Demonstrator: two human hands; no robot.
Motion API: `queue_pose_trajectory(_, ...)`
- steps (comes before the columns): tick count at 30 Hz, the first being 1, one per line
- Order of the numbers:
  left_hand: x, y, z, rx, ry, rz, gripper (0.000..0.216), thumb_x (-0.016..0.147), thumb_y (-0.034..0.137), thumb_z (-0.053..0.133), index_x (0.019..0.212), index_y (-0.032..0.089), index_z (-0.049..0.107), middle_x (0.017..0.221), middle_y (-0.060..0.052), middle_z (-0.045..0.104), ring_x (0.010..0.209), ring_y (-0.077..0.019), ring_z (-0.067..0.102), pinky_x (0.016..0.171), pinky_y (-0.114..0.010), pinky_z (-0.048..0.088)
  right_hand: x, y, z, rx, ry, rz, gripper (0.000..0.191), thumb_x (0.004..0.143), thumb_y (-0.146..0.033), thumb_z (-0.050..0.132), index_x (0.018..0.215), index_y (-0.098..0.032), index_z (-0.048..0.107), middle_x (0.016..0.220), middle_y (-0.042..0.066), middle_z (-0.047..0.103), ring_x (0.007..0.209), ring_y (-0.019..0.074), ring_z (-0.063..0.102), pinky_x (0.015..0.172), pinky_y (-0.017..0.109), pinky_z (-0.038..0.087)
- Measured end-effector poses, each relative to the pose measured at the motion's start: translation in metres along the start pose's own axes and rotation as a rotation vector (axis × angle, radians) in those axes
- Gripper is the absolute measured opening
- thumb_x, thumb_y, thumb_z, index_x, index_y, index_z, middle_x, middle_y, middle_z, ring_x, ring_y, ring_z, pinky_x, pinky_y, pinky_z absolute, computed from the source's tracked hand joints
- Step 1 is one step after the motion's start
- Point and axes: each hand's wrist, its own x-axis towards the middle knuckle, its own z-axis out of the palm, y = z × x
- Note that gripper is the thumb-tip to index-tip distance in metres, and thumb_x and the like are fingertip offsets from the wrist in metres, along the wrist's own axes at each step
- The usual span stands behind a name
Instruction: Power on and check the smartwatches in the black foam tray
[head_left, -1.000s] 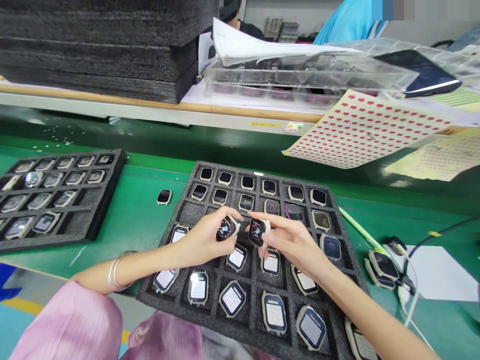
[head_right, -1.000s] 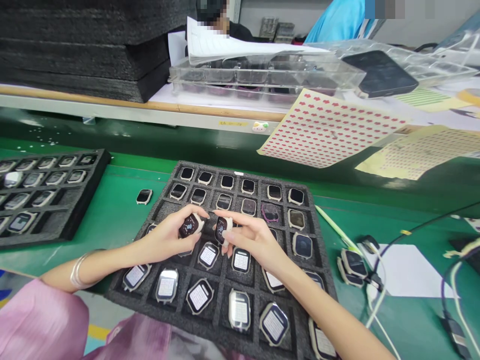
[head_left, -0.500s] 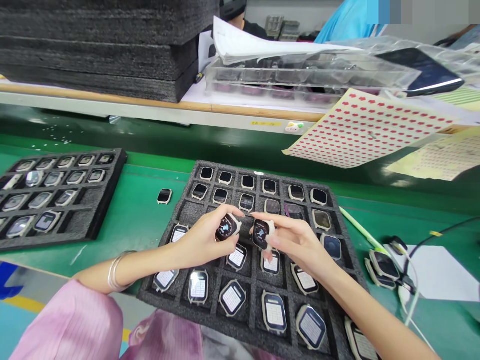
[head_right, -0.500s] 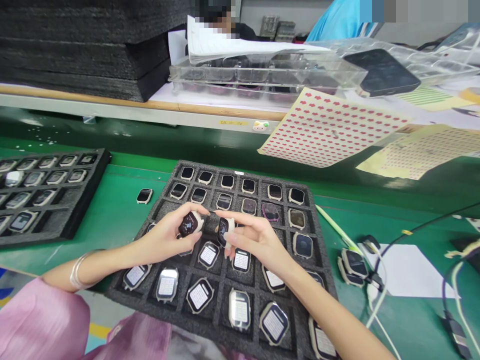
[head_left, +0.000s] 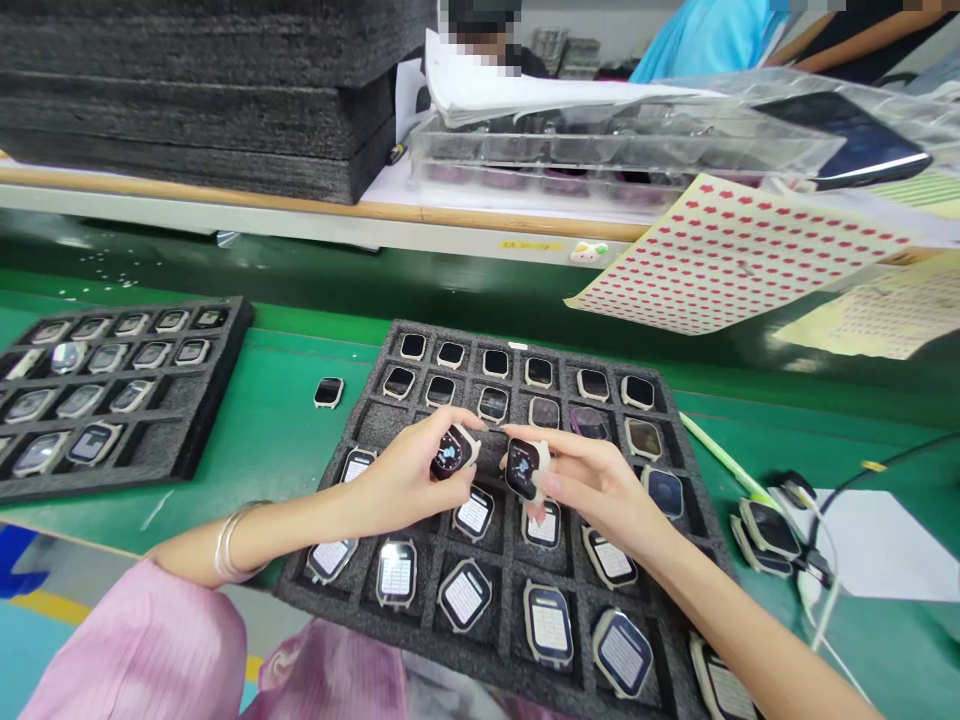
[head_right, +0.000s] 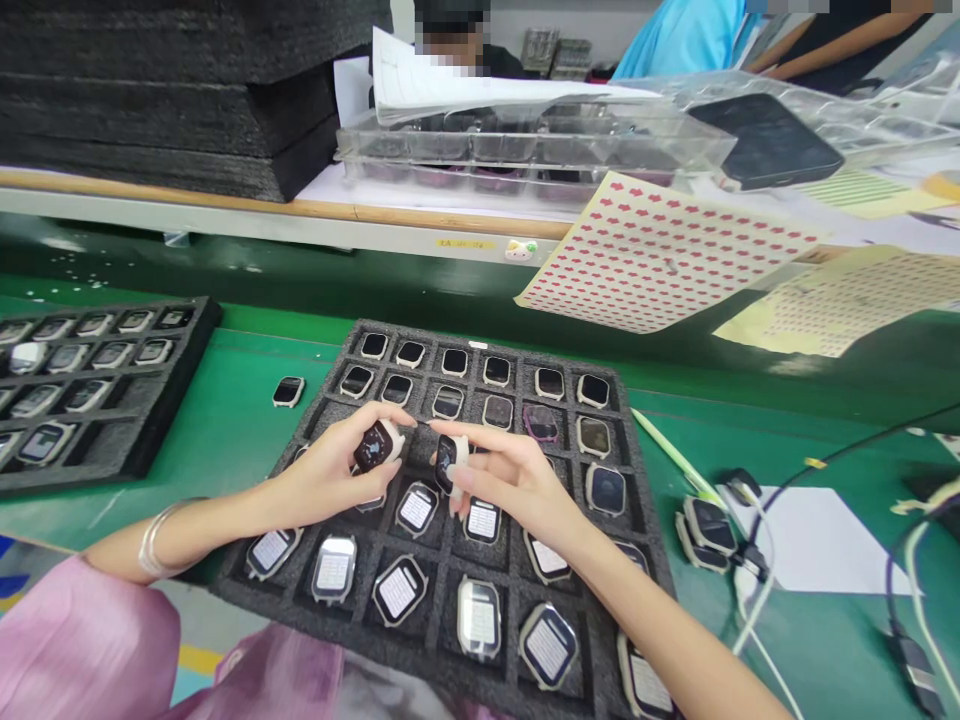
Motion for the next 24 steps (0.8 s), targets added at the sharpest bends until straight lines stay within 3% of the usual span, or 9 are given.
queue_pose_trajectory(9,-0.0006,0.0008,0.0011,0.017,-0.018,-0.010,0.032,0.079,0.011,0.054,0.108,0.020,0.046,0.078,0.004,0.050,0.065,-0.0122,0.045,0.062,-0.024,0.036,0.0004,-0.0011,0.0006,-0.043,0.059,0.020,0.041,0.085,-0.030,0.071,0.125,-0.022,0.064,0.067,0.003,0.068,0.061,0.0159,0.063,0.056,0.026,0.054)
queue_pose_trajectory(24,0.0002,0.0011,0.0004,0.019,0.002,-0.010,0.034,0.077,0.011,0.054,0.109,0.020,0.046,0.089,0.000,0.051,0.075,-0.0150,0.049,0.066,-0.025,0.039,-0.0013,-0.0047,0.0031,-0.043,0.095,-0.006,0.041,0.084,-0.028,0.073,0.124,-0.024,0.065,0.069,0.001,0.067,0.058,0.0135,0.061,0.056,0.024,0.053)
